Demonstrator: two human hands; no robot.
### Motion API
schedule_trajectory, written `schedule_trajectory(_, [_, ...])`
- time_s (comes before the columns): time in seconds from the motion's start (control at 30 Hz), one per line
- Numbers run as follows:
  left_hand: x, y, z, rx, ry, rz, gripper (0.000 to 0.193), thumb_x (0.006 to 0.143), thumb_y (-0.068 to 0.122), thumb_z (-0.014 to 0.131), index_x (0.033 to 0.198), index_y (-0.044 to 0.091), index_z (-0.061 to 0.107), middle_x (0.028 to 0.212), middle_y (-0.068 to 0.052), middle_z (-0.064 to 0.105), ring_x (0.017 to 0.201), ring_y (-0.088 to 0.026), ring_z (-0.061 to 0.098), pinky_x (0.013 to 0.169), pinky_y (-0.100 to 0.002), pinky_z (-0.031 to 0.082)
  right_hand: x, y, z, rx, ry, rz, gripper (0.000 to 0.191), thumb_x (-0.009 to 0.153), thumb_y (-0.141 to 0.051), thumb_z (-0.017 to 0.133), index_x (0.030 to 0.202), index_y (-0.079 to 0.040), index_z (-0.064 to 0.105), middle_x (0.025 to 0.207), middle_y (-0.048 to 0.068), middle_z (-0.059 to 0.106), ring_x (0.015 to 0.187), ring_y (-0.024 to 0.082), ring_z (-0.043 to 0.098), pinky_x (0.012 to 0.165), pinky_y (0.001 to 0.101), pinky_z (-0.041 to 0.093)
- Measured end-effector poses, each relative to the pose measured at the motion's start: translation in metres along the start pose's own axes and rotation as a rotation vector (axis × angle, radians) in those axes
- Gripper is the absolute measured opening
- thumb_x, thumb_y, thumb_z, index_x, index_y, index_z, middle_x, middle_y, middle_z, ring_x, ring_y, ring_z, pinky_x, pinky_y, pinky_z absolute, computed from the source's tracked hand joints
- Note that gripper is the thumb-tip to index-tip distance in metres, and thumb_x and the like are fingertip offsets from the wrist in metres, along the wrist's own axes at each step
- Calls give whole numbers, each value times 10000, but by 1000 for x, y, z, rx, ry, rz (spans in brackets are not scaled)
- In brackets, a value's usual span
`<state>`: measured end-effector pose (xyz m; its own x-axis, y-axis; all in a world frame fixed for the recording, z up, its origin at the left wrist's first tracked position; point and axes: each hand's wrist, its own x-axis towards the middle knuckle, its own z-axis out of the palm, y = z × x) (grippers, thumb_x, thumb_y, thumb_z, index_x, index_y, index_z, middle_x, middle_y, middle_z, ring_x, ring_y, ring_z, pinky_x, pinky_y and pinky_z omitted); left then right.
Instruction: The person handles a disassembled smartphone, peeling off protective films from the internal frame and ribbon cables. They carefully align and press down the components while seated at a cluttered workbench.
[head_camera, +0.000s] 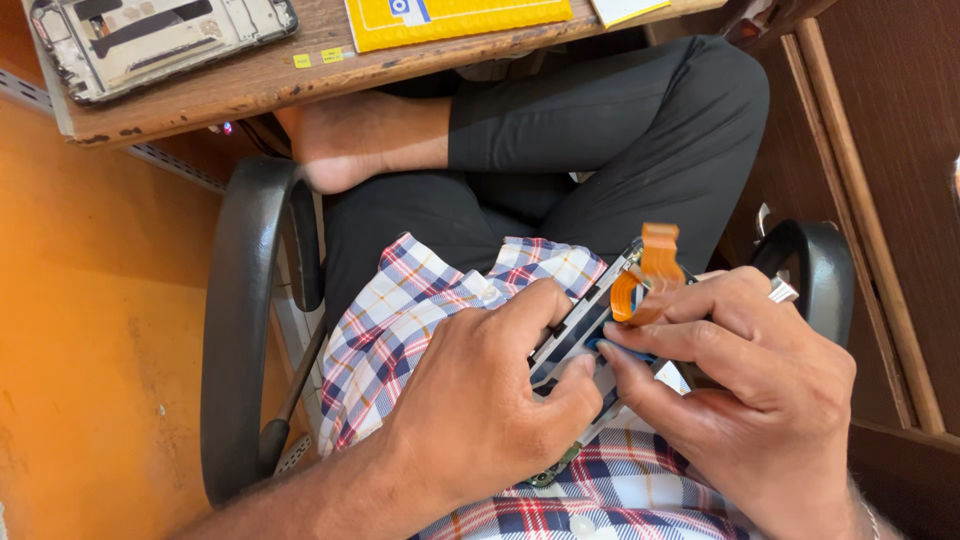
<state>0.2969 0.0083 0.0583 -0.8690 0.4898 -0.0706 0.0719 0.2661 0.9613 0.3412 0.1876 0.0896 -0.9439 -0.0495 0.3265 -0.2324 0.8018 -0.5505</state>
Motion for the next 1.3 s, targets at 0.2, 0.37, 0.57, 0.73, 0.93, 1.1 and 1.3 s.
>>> schedule_trajectory(0.2, [-1,-2,2,24,-7,-14,194,850,197,679,867,37,571,600,-134,650,518,-322,677,479,-425,508,-3,2,-1,-10,-27,24,223,684,-42,886,845,-36,732,895,61,703,847,147,693,709,263,560])
schedule_trajectory(0.37, [-1,-4,4,32,7,41,192,855,183,679,887,28,570,623,-137,651,542,-338,673,487,-432,503,-2,3,-1,-49,-59,80,230,680,-69,909,838,-38,745,898,66,708,781,123,682,619,244,538])
schedule_trajectory(0.57, [-2,-4,4,11,-11,8,187,846,179,671,888,28,567,601,-133,644,515,-324,677,468,-420,504,-1,1,-1,-76,-31,35,225,674,-63,896,827,-38,734,890,65,706,785,142,672,599,255,510])
schedule_trajectory(0.73, [-1,-3,3,16,12,29,189,862,186,671,896,31,568,601,-125,644,532,-318,687,470,-409,515,0,0,0,-74,-28,59,227,680,-69,912,833,-39,746,876,57,711,755,139,670,593,252,505])
schedule_trajectory(0.93, [-2,-3,4,16,-2,-2,193,861,201,666,877,42,557,581,-122,633,510,-314,681,461,-414,516,1,-1,-4,-60,-52,50,250,650,-67,898,853,-46,754,873,60,697,781,152,665,609,256,503])
schedule_trajectory(1.1, [-1,-2,5,37,10,32,192,864,201,662,867,44,553,596,-121,628,531,-324,670,480,-426,503,1,-4,-4,-66,-23,5,233,657,-57,887,832,-56,734,854,55,679,849,179,680,699,289,535])
schedule_trajectory(1.3, [1,1,2,10,-20,-49,184,831,211,658,848,59,556,597,-106,632,514,-304,664,475,-417,482,0,-7,-3,-78,11,-23,247,640,-39,893,825,-38,729,820,66,673,807,192,670,706,308,524])
